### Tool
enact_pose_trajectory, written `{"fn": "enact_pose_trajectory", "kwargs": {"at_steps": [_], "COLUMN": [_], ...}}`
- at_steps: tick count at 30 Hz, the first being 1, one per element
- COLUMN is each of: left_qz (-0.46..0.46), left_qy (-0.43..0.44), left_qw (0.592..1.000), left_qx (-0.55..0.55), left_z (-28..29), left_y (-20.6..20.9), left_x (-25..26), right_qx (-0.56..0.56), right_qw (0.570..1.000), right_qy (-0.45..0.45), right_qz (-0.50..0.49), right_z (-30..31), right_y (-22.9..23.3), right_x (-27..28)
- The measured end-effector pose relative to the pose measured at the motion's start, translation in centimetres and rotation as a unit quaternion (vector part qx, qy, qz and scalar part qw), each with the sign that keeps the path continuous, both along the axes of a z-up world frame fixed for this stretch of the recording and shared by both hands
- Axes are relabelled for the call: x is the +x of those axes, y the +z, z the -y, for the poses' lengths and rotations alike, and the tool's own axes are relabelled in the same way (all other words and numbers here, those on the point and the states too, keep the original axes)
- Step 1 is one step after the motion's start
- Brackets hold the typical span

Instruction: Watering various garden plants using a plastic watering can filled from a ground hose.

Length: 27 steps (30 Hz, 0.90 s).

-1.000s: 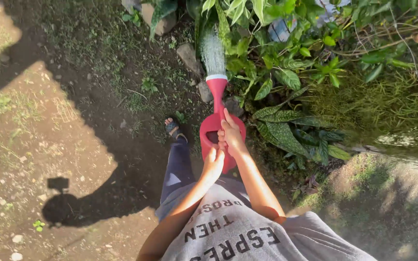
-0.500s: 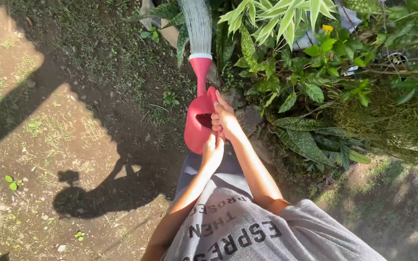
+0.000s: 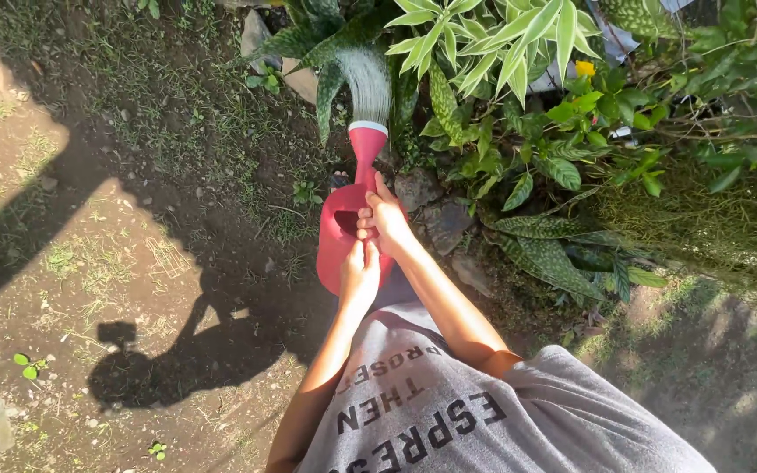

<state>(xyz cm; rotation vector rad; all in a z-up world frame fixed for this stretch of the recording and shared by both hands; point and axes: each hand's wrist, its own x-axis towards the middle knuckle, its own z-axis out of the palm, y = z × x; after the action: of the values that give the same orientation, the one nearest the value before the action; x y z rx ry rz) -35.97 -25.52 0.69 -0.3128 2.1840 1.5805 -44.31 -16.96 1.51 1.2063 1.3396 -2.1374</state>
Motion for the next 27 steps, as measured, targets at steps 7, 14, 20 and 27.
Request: {"fn": "enact_pose_trajectory", "kwargs": {"at_steps": [7,14,20,27], "left_qz": [0.017,0.064,0.038,0.010], "left_qy": [0.015,0.021,0.014,0.000], "left_qw": [1.000,0.997,0.999,1.000], "left_qx": [-0.014,-0.036,-0.029,0.027], "left_z": [1.5,3.5,4.1,3.2], "left_y": [0.7,0.4,-0.4,-0.6], "left_x": [-4.1,-7.3,-10.6,-15.0], "right_qx": [-0.014,-0.011,0.004,0.063], "right_qw": [0.999,0.999,1.000,0.997], "right_qy": [0.031,0.034,0.025,0.032], "right_qz": [0.006,0.011,0.004,-0.044], "right_z": [2.1,4.0,4.6,3.6], "right_y": [-0.2,-2.6,1.0,3.2], "right_x": [-4.2,-6.9,-11.3,-15.7]}}
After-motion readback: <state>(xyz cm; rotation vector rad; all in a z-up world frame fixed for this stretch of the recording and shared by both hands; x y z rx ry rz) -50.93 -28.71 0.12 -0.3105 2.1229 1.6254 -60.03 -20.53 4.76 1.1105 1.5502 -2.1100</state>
